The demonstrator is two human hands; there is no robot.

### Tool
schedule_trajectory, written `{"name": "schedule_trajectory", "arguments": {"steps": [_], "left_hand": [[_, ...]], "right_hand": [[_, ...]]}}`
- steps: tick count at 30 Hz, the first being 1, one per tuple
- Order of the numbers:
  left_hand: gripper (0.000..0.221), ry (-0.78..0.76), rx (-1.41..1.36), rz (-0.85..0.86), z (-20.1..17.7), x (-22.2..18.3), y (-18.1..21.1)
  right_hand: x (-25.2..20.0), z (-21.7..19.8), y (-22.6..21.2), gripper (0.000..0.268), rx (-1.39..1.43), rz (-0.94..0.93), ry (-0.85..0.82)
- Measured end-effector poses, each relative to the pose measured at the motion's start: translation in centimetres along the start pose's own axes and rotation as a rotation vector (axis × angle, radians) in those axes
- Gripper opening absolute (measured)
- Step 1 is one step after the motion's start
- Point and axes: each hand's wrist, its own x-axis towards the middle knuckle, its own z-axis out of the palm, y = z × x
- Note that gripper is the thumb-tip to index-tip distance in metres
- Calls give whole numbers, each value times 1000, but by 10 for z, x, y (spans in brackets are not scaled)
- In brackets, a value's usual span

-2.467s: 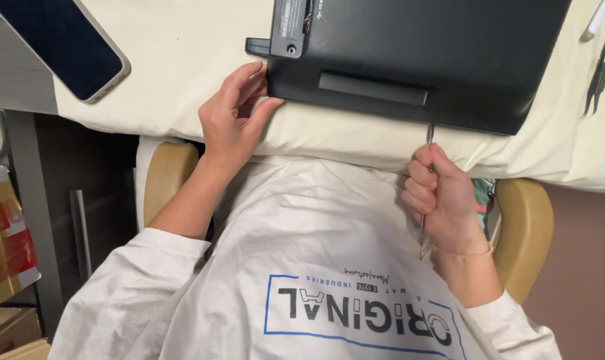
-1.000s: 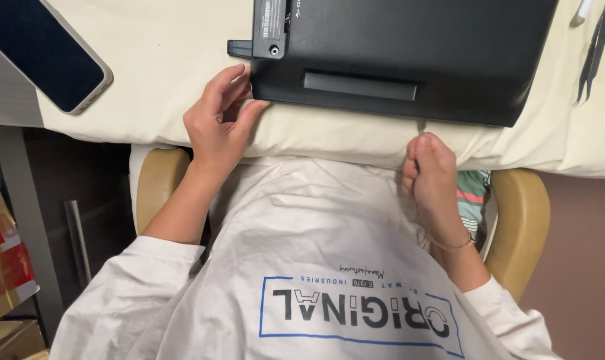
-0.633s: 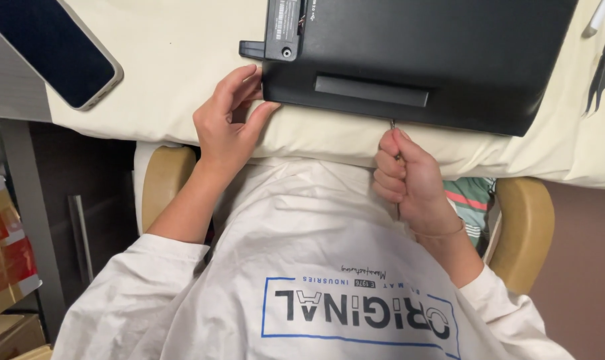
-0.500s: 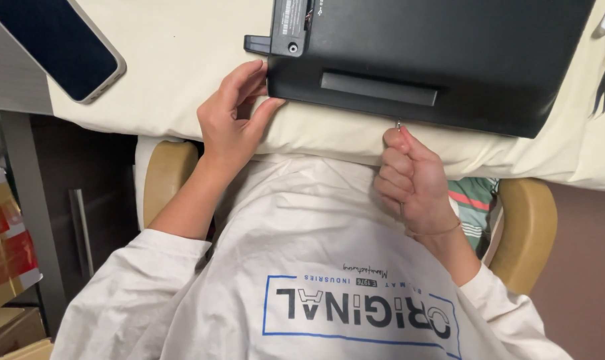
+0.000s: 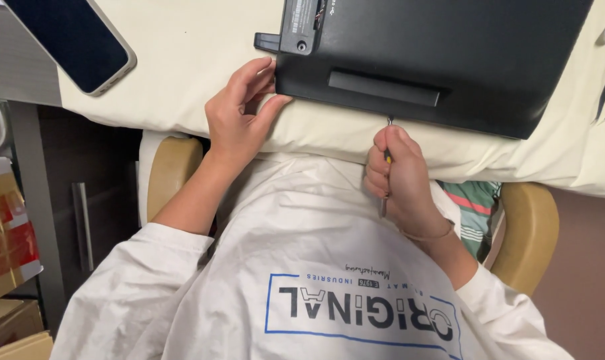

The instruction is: The person is prying open the back cover of a computer monitor using a prying tool and a screwdriver.

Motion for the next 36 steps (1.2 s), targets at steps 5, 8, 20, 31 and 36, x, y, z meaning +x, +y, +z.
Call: {"name": "schedule_trajectory", "arguments": {"steps": [5,8,20,31,36], "left_hand": [[46,7,8,-7,0,0,1],[45,12,28,-5,0,0,-1],[48,20,-13,-14,2,-2,-3],[45,36,96,47,2,-1,-3],[45,31,61,35,2,-2,-2]], "right_hand": [[15,-31,4,36,429,221,-393],[18,-37,3,35,520,251,-518],[3,-2,0,35,1,5,-48],[11,-20,-2,37,418,212,-404],[-8,5,-11,30,-219,-19,20]]}}
